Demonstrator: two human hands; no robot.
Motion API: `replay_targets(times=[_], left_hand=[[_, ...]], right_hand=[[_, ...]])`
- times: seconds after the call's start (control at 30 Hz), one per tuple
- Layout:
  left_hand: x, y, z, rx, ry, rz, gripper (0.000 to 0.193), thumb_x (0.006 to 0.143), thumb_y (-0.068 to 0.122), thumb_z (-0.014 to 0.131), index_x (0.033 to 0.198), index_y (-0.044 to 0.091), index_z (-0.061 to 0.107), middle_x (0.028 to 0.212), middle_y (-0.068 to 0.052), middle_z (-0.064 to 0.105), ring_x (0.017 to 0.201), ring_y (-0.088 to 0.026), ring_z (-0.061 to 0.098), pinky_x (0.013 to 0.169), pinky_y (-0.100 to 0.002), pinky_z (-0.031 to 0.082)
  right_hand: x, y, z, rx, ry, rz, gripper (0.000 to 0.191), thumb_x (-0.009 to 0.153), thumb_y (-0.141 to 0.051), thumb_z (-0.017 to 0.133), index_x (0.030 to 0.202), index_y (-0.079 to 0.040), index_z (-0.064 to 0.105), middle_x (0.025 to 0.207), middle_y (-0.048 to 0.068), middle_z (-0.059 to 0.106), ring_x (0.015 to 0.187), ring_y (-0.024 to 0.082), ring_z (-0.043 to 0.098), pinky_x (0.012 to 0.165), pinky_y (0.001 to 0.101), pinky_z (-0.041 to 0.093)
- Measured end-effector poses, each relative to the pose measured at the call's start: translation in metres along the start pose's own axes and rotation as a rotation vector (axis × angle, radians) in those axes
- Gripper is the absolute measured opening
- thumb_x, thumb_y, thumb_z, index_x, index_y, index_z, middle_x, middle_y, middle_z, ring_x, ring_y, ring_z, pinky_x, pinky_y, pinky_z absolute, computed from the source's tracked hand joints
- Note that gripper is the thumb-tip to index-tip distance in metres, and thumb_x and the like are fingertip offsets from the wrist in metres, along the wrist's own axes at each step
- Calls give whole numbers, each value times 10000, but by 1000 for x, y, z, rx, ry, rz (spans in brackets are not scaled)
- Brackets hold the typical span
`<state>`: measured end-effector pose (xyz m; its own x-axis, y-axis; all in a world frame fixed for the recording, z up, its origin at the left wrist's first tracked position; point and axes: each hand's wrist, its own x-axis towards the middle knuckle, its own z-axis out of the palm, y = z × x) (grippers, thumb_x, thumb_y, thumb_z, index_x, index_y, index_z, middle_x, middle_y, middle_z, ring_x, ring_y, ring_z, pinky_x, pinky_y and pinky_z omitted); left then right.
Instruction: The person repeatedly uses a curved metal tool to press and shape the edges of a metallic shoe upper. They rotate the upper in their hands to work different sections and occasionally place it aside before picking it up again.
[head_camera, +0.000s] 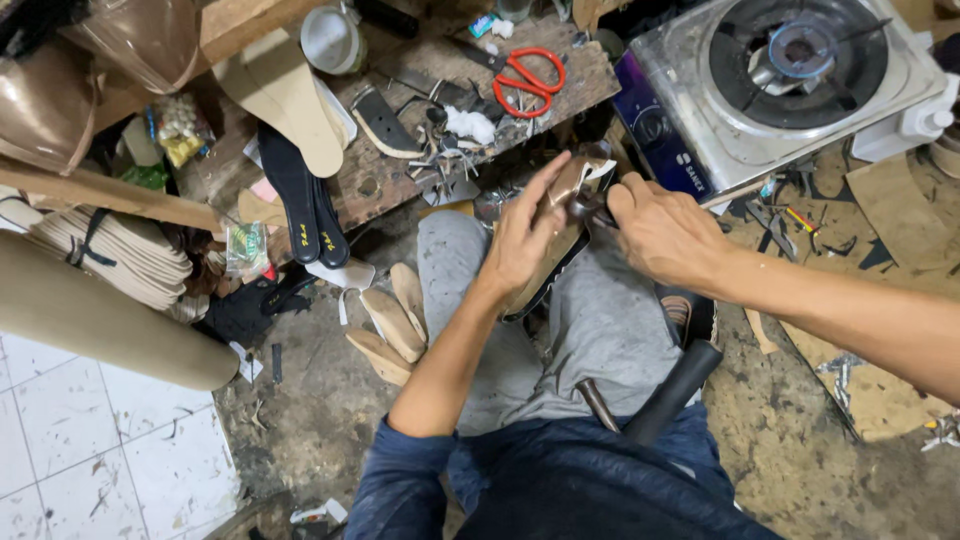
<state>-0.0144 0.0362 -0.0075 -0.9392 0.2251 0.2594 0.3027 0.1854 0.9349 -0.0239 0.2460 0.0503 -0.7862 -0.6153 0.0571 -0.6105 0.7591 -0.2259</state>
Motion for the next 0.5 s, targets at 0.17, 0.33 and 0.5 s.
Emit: replay_targets(times=[0.17,0.33,0.5], left_hand=[[5,-5,6,176,-6,-19,422,1112,224,414,1487,44,482,1378,-240,629,1283,-405,610,1066,-440,483],[3,9,15,305,51,47,400,1096,214,393,1431,23,498,1349,-230,625,1245,-422,613,1052,-455,487],[0,5,11,231,54,81,374,1105,185,415,1427,17,506,1329,-231,626,1228,-411,622,1047,-451,495]], right_hand=[[-4,-3,-1,-217,-10,-85,171,798,-32,611,905,31,494,884,202,562,824,374,638,683,460,542],[-6,-3,-19,-378,-90,-58,178,798,-44,588,941,43,526,888,198,579,797,354,651,664,446,554],[-4,1,-8,-138,-111,33,181,841,-33,558,984,72,521,898,210,583,765,379,659,602,464,554]])
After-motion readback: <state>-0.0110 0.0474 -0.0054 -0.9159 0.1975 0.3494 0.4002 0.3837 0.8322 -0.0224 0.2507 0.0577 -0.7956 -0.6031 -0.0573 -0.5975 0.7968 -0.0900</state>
